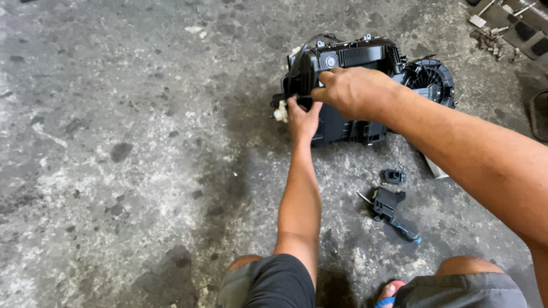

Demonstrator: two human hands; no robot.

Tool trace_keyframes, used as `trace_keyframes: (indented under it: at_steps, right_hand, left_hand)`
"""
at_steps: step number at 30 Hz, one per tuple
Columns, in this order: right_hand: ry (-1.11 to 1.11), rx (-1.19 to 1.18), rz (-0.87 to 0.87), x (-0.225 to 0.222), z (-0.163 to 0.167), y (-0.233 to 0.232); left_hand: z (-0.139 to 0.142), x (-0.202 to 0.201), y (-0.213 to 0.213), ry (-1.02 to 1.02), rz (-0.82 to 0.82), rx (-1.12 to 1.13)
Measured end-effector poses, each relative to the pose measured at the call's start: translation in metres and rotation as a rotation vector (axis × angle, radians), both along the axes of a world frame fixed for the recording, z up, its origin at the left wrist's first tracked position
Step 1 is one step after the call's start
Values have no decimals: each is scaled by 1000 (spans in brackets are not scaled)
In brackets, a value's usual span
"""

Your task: The person disassembles a car air conditioning unit on the floor. They use a screwdriver to remove screws, detach the fan, separate the housing, and remove the evaporator core, placing the parts on the floor.

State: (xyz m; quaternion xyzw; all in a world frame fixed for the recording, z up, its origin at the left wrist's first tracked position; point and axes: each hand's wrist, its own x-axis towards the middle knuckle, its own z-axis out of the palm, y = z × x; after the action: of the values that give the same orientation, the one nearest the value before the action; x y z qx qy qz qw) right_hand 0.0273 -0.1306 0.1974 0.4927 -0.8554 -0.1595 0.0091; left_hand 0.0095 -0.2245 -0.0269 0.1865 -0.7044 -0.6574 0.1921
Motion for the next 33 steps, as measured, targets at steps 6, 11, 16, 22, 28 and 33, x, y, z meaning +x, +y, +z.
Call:
trace_keyframes:
  at_steps: [6,11,16,22,28,33]
  right_hand:
    - [-256,-6,-742,-12,2,-20]
    - [34,251,-230,-2,17,-25]
    - [-162,190,-535,2,30,-33]
    - [-175,143,-504,7,21,-32]
    - [39,284,-378,5,12,-24]
    - [-710,-226,-1141,-6,15,-25]
  left_hand:
    - [3,-1,2,48,33,3]
    - [4,-1,4,64,15,1]
    - [6,1,4,44,17,-3]
    - [7,-2,5,46,25,15]
    - [6,-1,9,41,65,-29]
    - [10,0,9,39,58,-66]
